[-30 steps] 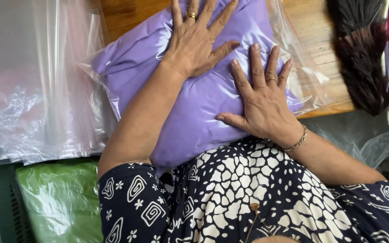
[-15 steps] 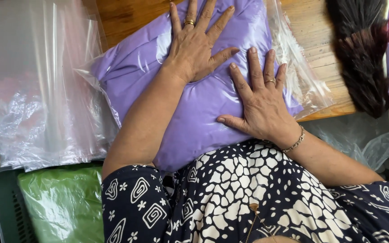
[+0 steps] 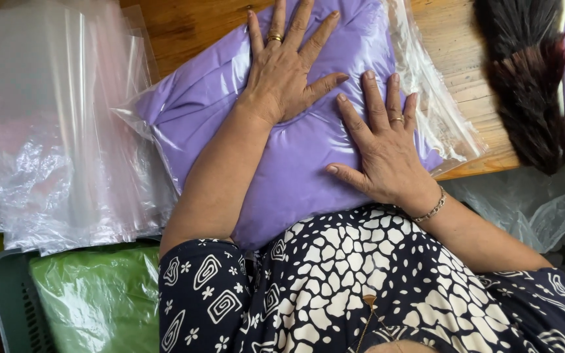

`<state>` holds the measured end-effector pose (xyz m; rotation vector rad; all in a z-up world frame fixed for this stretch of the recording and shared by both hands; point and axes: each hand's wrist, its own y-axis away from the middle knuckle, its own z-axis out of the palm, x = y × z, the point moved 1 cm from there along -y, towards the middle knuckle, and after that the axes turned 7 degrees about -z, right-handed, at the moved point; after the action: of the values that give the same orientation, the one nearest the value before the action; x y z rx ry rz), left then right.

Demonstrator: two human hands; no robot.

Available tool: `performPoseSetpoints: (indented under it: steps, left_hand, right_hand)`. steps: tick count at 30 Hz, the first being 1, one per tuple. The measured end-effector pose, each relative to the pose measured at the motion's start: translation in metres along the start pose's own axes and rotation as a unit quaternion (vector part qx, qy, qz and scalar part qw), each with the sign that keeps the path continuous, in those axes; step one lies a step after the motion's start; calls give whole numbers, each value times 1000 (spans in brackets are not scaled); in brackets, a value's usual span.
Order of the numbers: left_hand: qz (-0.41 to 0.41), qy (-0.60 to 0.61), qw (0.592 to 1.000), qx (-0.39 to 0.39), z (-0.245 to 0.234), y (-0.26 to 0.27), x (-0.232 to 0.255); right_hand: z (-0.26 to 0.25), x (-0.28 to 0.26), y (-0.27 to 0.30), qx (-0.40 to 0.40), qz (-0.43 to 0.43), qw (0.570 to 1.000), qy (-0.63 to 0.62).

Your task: Folding a purple fabric item and placing it inside a clear plastic bag for packaging

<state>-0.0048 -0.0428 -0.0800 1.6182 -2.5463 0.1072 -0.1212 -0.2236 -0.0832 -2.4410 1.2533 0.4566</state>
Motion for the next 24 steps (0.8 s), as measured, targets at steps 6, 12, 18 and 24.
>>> performPoseSetpoints:
  steps: [6, 12, 18, 24]
  left_hand:
    - [-6, -4, 1000, -13, 1, -1, -1]
    - [-9, -21, 999, -28, 0, 0, 1]
    - [-15, -33, 999, -35, 1, 1, 3]
    - [-15, -25, 999, -32, -3, 2, 5]
  right_hand:
    - [-3, 2, 2, 3, 17, 1000, -13]
    - [-7, 3, 2, -39, 36, 999, 12]
    - [-17, 0, 1, -62, 40, 997, 27]
    - [-38, -15, 5, -35, 17, 996, 84]
